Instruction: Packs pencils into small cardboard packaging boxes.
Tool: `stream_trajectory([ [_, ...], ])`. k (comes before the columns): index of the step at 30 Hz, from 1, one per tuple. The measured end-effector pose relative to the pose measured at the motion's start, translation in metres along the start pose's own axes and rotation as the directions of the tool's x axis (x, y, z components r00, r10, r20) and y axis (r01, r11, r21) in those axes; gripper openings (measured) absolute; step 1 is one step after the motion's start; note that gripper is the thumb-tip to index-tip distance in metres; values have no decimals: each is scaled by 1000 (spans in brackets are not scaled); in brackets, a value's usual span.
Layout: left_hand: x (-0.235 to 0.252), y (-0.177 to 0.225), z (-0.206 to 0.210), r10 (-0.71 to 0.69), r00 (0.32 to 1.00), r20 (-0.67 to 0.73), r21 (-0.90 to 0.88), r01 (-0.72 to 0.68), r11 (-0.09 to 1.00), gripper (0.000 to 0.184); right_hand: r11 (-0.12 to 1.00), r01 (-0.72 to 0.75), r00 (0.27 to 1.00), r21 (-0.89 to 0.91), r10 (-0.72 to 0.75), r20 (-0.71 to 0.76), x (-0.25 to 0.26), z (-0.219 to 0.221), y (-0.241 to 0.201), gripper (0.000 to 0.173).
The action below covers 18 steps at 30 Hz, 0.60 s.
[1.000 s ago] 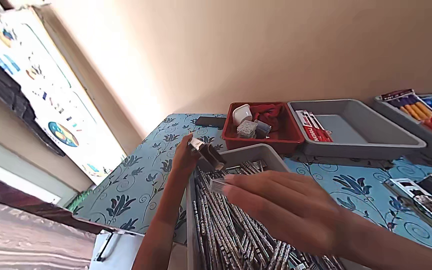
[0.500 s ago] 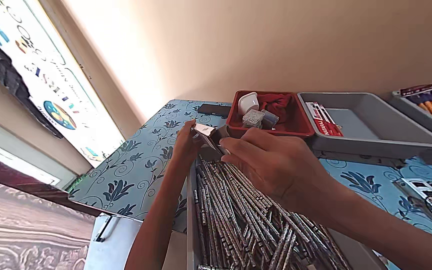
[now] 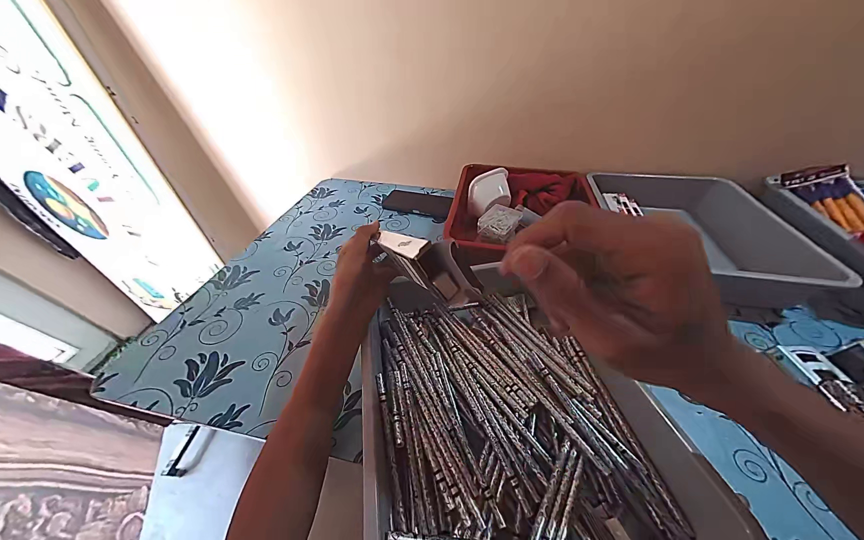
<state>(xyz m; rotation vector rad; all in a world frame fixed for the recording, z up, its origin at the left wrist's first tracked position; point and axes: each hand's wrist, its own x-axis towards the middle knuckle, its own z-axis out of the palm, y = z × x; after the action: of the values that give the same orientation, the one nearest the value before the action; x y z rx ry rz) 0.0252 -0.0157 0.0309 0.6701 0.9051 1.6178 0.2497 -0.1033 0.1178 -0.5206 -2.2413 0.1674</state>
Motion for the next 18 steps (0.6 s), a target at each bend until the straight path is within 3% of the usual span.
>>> stream_trajectory([
  [2, 5, 0, -3, -11, 1000, 18, 23, 11, 1000, 15, 995, -91, 993, -49, 94, 67, -5, 8, 28, 21],
  [4, 6, -4, -6, 5, 999, 46, 40, -7, 999, 17, 959, -153, 910, -240, 231, 344, -13, 17, 60, 20],
  [6, 3, -4, -8, 28, 996, 83, 55, -32, 998, 16, 853, -214, 685, -476, 479, 549, -12, 25, 73, 18],
  [7, 1, -2, -8, 35, 995, 98, 62, -41, 997, 16, 771, -232, 550, -593, 607, 574, -9, 27, 74, 16],
  [8, -1, -1, -8, 36, 993, 113, 62, -43, 997, 16, 700, -238, 459, -674, 692, 557, -9, 29, 74, 13],
  [9, -2, -2, -8, 37, 994, 102, 51, -42, 998, 16, 649, -224, 425, -727, 737, 526, -12, 30, 74, 11],
  [10, -2, -2, -6, 34, 995, 91, 42, -38, 998, 15, 629, -201, 453, -751, 740, 497, -17, 29, 75, 9],
  [12, -2, -1, -4, 22, 997, 75, 44, -26, 999, 13, 624, -104, 577, -774, 672, 464, -30, 30, 75, 7],
  [13, -2, 0, -4, 15, 998, 66, 47, -18, 999, 14, 613, -54, 583, -788, 660, 473, -33, 32, 78, 10],
  [16, 3, 0, -4, -12, 999, 48, 12, 11, 1000, 16, 589, 83, 488, -804, 680, 548, -30, 37, 97, 17],
  [18, 3, -1, -4, -10, 999, 47, -9, 10, 1000, 17, 636, 97, 469, -766, 649, 598, -27, 37, 109, 15],
])
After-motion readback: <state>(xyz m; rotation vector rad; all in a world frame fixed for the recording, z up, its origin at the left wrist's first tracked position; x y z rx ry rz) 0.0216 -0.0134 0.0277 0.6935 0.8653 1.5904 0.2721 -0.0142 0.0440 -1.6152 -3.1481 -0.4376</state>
